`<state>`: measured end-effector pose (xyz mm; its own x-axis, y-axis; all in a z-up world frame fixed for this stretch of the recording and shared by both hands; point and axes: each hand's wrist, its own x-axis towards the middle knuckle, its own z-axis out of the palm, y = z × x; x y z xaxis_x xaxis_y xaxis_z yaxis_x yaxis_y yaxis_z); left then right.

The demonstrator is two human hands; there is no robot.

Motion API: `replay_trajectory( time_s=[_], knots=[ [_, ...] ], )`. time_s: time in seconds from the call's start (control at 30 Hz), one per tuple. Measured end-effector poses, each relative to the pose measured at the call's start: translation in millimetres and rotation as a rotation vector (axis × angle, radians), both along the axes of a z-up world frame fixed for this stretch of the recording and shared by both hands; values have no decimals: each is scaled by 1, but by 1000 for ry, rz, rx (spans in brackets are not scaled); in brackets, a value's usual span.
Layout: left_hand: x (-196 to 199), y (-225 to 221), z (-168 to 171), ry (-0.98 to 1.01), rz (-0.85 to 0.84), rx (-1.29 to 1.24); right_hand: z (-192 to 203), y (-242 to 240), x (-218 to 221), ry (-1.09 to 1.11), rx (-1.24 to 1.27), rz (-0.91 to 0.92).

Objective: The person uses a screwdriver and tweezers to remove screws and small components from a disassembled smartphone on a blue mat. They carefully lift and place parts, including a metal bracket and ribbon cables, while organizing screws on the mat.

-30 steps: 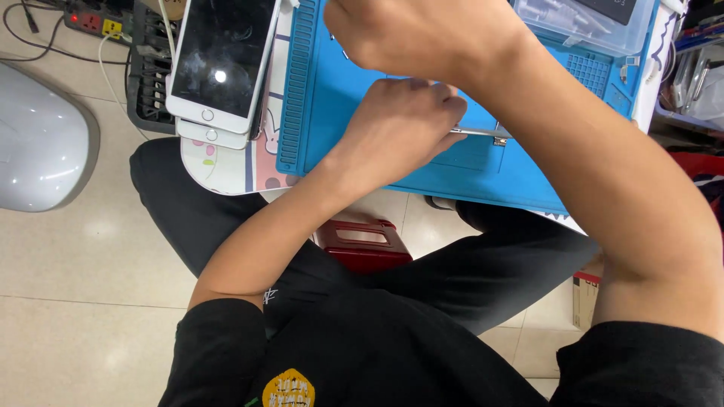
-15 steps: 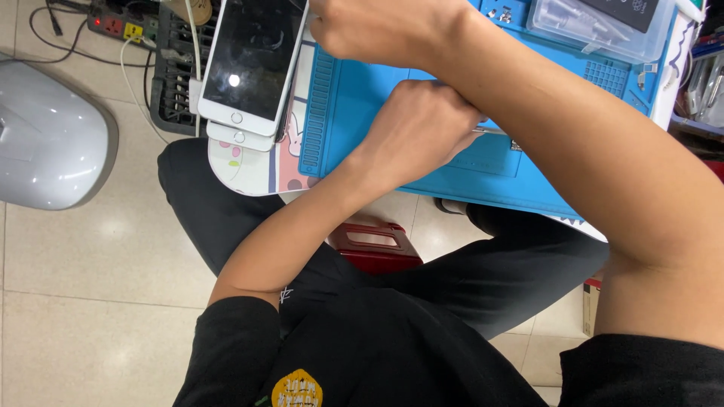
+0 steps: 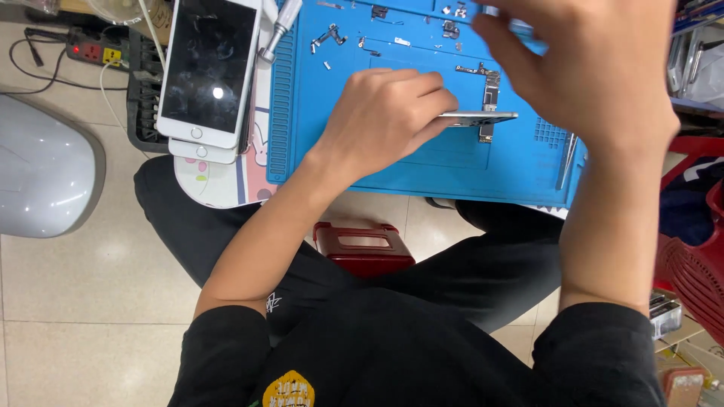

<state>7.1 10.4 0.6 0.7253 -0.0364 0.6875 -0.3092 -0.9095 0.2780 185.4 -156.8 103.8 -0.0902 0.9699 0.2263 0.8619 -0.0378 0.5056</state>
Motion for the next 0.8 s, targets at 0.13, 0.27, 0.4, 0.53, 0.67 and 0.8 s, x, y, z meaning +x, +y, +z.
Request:
replay_trajectory(
  time_s=[0.13,0.27,0.4,0.53,0.67,0.8],
  knots=[
    [-1,-4,4,-32,20,20,6,-75,-12,354,125,-218],
    [-2,1,10,-23,71,33,-22,-113,-16,265,93,-650],
    [-5,2,12,-36,87,54,-45,-139,-4,291,100,-802],
    [-9,5,18,-26,110,38,-55,-139,1,566,32,-992],
    [-10,4,19,-17,124,49,-61,-141,3,617,26,-1029],
    [-8,1,17,-12,110,63,-68,-143,1,583,67,-1061]
  ],
)
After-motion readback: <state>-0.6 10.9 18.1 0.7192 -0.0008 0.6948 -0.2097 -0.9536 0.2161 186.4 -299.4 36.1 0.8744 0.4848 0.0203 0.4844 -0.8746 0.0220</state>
